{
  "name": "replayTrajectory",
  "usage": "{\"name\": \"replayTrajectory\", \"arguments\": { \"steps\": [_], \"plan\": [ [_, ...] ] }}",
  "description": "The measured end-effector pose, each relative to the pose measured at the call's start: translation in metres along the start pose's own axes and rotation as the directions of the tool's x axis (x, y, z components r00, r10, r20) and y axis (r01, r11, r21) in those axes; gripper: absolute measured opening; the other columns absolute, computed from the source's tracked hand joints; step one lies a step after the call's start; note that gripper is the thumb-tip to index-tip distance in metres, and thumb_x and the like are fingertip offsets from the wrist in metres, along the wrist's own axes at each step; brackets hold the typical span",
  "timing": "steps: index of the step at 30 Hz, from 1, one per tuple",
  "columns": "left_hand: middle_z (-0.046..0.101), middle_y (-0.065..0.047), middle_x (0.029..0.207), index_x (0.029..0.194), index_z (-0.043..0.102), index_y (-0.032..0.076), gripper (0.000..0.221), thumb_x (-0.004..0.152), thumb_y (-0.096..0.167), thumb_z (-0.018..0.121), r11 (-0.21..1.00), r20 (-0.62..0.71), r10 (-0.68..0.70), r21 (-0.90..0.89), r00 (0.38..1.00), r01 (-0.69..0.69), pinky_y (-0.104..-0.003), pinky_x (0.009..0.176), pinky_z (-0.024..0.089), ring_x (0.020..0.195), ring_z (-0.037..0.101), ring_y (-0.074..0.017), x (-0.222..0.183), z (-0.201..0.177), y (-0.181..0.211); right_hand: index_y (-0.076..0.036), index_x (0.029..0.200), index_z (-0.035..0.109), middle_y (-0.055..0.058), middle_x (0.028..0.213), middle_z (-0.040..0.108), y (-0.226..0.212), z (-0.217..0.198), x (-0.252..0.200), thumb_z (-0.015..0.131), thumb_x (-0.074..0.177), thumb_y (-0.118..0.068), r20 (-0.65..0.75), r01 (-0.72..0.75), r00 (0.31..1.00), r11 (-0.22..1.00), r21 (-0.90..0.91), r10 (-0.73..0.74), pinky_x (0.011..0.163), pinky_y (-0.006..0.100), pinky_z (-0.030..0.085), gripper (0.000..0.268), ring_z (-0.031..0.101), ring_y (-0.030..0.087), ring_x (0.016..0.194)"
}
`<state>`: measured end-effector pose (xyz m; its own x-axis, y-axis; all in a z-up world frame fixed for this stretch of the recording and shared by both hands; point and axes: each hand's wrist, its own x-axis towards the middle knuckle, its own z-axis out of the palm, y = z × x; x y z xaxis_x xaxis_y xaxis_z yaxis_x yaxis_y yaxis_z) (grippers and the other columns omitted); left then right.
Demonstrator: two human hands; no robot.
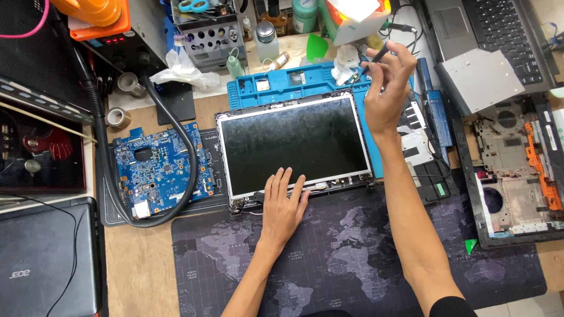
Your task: Disassembling a laptop screen assembly by removing the bezel and disconnecting internal cables
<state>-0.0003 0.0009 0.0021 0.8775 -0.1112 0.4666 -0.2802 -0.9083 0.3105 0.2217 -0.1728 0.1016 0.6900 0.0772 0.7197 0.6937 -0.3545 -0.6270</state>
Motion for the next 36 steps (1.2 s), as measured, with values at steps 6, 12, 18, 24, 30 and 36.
{"name": "replayTrajectory", "arguments": {
  "steps": [6,12,18,24,30,36],
  "plan": [
    [0.059,-0.023,0.136,0.129,0.067,0.006,0.033,0.104,0.026,0.063,1.0,0.0,0.002,0.002,1.0,-0.002,-0.052,0.113,0.042,0.133,0.053,-0.0398,0.0,0.0,-0.001,-0.016,0.139,0.03,0.026,0.114,0.065,0.003,-0.004,0.005,0.044,0.115,0.006,0.052,0.007,0.999,1.0,0.01,-0.007,0.089,0.04,0.065,0.035,0.072,0.034,0.097],
    [0.059,-0.023,0.136,0.128,0.067,0.006,0.032,0.103,0.026,0.064,1.0,-0.007,0.002,-0.001,1.0,-0.002,-0.052,0.112,0.042,0.133,0.053,-0.0398,-0.001,0.0,-0.001,-0.013,0.131,0.035,0.014,0.087,0.058,0.01,-0.002,0.006,0.07,0.107,0.01,0.042,0.034,0.999,0.997,-0.073,-0.031,0.077,0.036,0.061,0.048,0.067,0.027,0.082],
    [0.059,-0.024,0.136,0.128,0.067,0.006,0.032,0.103,0.026,0.064,1.0,-0.005,-0.001,-0.003,1.0,0.001,-0.052,0.112,0.042,0.132,0.053,-0.04,-0.001,0.001,-0.001,-0.007,0.129,0.036,0.025,0.11,0.068,-0.005,0.0,0.017,0.049,0.114,0.003,0.039,0.032,0.999,0.998,0.056,-0.034,0.09,0.041,0.063,0.022,0.072,0.033,0.099],
    [0.059,-0.023,0.136,0.128,0.067,0.006,0.032,0.103,0.026,0.064,1.0,0.001,0.002,0.008,1.0,-0.002,-0.052,0.112,0.042,0.133,0.053,-0.0393,0.0,-0.001,0.0,-0.004,0.126,0.041,0.028,0.13,0.057,0.004,0.001,0.021,0.052,0.115,-0.005,0.031,0.033,0.999,0.999,-0.006,-0.033,0.09,0.047,0.068,0.016,0.071,0.043,0.109],
    [0.059,-0.024,0.136,0.128,0.067,0.005,0.032,0.103,0.025,0.064,1.0,-0.007,0.006,0.0,1.0,-0.006,-0.053,0.112,0.042,0.132,0.053,-0.04,0.0,-0.001,-0.001,-0.01,0.12,0.043,0.01,0.088,0.053,0.001,0.002,0.02,0.074,0.109,-0.003,-0.004,-0.011,1.0,0.996,-0.087,0.01,0.071,0.032,0.052,0.034,0.055,0.02,0.079],
    [0.059,-0.024,0.136,0.128,0.067,0.006,0.032,0.103,0.025,0.064,1.0,-0.004,0.002,0.011,1.0,-0.001,-0.051,0.113,0.042,0.133,0.053,-0.039,0.0,0.0,0.0,-0.006,0.124,0.041,0.019,0.094,0.067,0.01,0.005,0.022,0.055,0.116,0.001,0.047,0.005,0.999,1.0,0.006,-0.005,0.073,0.033,0.065,0.017,0.075,0.03,0.089]
  ]
}}
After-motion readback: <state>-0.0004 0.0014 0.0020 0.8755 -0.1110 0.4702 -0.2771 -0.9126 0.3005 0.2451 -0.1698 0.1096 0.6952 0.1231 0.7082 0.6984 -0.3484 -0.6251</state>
